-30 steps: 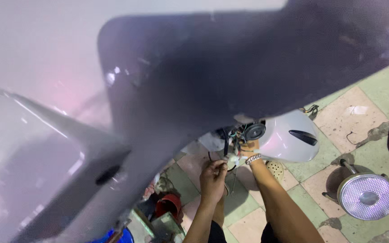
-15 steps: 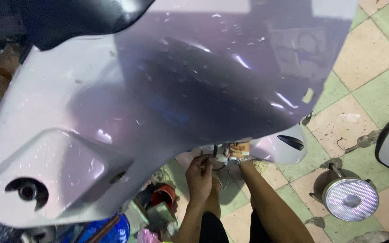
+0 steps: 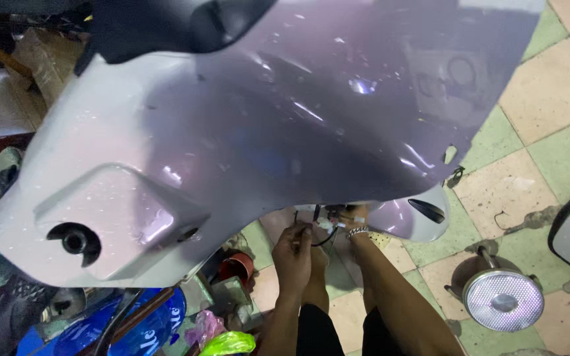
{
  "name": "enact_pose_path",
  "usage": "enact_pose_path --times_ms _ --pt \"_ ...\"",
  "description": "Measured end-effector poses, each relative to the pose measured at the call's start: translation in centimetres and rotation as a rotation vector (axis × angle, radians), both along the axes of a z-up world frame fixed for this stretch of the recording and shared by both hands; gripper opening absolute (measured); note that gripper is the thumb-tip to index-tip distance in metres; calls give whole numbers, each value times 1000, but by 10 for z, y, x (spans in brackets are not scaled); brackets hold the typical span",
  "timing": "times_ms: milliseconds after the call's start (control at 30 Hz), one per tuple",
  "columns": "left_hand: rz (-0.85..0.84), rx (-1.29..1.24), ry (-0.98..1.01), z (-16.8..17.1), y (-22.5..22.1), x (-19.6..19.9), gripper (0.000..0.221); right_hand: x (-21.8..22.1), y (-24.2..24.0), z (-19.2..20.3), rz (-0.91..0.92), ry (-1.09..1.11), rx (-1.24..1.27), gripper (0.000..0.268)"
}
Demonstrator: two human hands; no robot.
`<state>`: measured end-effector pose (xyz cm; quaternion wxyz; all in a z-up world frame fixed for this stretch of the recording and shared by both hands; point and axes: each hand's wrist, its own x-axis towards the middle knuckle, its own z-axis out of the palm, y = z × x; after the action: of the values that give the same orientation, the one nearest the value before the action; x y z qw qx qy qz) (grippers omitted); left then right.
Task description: The person works on the wiring and electrical components of a scooter, connecting various plugs and wires behind the front panel and near the wheel.
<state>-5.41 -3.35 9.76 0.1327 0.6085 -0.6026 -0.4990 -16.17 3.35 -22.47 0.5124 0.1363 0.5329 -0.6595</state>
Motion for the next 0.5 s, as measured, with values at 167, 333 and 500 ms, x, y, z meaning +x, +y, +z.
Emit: enact_pose_path --times_ms 167,333,500 --pt "30 -15 19 -4 5 5 27 -12 -9 3 -279 -249 -36 31" --pt "35 -4 58 -5 6 5 28 5 33 27 425 687 372 31" --pt "37 -96 31 -22 0 0 27 20 76 125 312 317 247 40"
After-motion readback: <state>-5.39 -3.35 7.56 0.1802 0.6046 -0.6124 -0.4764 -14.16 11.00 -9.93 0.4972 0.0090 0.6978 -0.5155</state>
